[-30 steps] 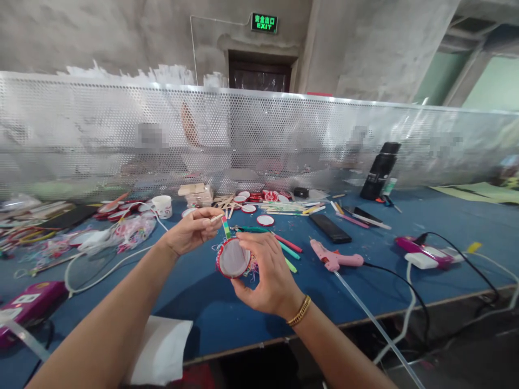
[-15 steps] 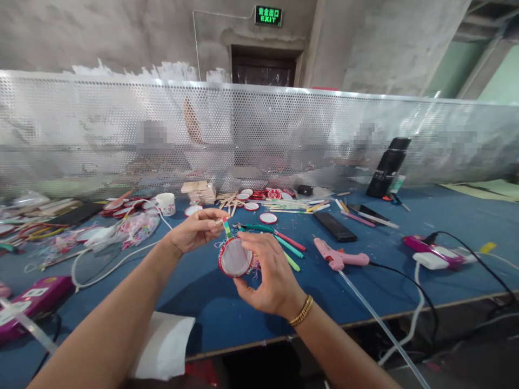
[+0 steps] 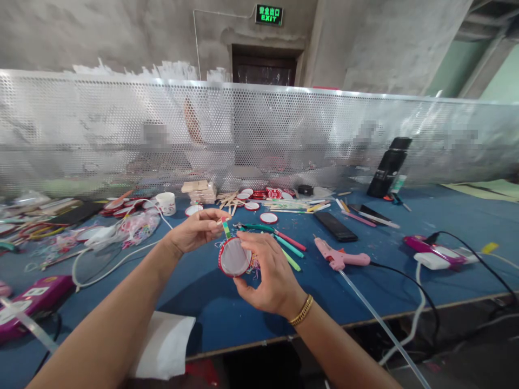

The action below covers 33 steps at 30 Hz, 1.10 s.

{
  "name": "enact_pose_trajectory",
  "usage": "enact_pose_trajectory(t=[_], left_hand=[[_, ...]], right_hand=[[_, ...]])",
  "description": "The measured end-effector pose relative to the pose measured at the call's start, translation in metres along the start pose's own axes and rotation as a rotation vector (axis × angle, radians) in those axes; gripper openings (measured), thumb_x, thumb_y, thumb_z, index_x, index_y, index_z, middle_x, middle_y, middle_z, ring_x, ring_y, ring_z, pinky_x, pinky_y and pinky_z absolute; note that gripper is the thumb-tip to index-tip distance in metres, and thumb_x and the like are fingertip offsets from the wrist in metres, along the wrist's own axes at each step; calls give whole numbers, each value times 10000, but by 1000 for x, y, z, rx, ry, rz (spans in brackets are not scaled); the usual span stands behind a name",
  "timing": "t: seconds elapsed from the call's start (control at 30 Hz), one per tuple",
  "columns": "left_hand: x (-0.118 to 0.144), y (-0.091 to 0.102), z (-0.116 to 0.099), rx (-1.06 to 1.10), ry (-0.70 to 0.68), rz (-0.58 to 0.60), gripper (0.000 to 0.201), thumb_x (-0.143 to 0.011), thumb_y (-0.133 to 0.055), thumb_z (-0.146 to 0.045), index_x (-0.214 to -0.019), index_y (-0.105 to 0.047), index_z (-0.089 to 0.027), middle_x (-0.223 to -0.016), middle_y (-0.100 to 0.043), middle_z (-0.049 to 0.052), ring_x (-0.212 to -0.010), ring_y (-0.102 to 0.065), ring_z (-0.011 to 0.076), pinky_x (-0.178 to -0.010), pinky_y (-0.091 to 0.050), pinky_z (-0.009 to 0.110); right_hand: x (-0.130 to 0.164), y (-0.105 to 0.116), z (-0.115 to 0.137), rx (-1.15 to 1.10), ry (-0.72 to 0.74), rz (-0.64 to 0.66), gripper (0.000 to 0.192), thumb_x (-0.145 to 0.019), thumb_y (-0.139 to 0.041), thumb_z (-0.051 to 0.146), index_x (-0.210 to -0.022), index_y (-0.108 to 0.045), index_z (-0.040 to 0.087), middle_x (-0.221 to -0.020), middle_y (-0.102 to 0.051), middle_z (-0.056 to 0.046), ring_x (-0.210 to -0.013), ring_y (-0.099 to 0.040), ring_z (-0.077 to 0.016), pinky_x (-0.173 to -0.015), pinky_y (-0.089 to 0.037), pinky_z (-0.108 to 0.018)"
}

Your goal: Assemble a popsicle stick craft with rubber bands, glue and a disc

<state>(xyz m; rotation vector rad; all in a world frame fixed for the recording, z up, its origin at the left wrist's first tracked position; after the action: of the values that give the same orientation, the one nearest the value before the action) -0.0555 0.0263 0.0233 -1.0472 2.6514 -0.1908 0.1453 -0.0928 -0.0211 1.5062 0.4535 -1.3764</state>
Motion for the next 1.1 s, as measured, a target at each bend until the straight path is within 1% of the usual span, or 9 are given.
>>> enact_pose_trajectory(t=[0.6, 0.93, 1.1], left_hand=[[0, 1, 1, -17, 19, 2, 350, -639, -823, -249, -955, -740, -124, -657, -511, -13, -581, -427, 57, -569, -381, 194], [0, 1, 1, -17, 3, -6, 343, -641, -816, -242, -952, -738, -121, -664, -515, -7, -579, -414, 59, -562, -358, 199], [0, 0, 1, -15, 12, -11, 346, -632, -822, -249, -939, -738, -114, -649, -495, -11, -580, -413, 58, -554, -352, 188]], right_hand=[[0, 0, 0, 6, -8, 24, 591, -753, -646, 201, -1288, -395, 200, -1343, -562, -139, -1236, -532, -267, -1037, -458, -515], [0, 0, 0, 11, -16, 35, 593, -748, -645, 208, -1290, -404, 205, -1354, -557, -134, -1238, -531, -268, -1037, -456, -516], [0, 1, 0, 12, -7, 35, 588, -750, -640, 205, -1290, -406, 203, -1344, -564, -136, -1237, -532, -271, -1036, -453, -517]])
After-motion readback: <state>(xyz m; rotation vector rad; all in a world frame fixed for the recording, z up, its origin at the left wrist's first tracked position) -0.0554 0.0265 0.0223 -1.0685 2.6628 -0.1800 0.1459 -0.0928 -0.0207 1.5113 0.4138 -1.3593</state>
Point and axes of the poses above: each hand's wrist, its own x-axis away from the middle knuckle, its own y-axis out of the back of the hand, z = x × y, the point moved 1 cm from there along -x, towards the middle knuckle
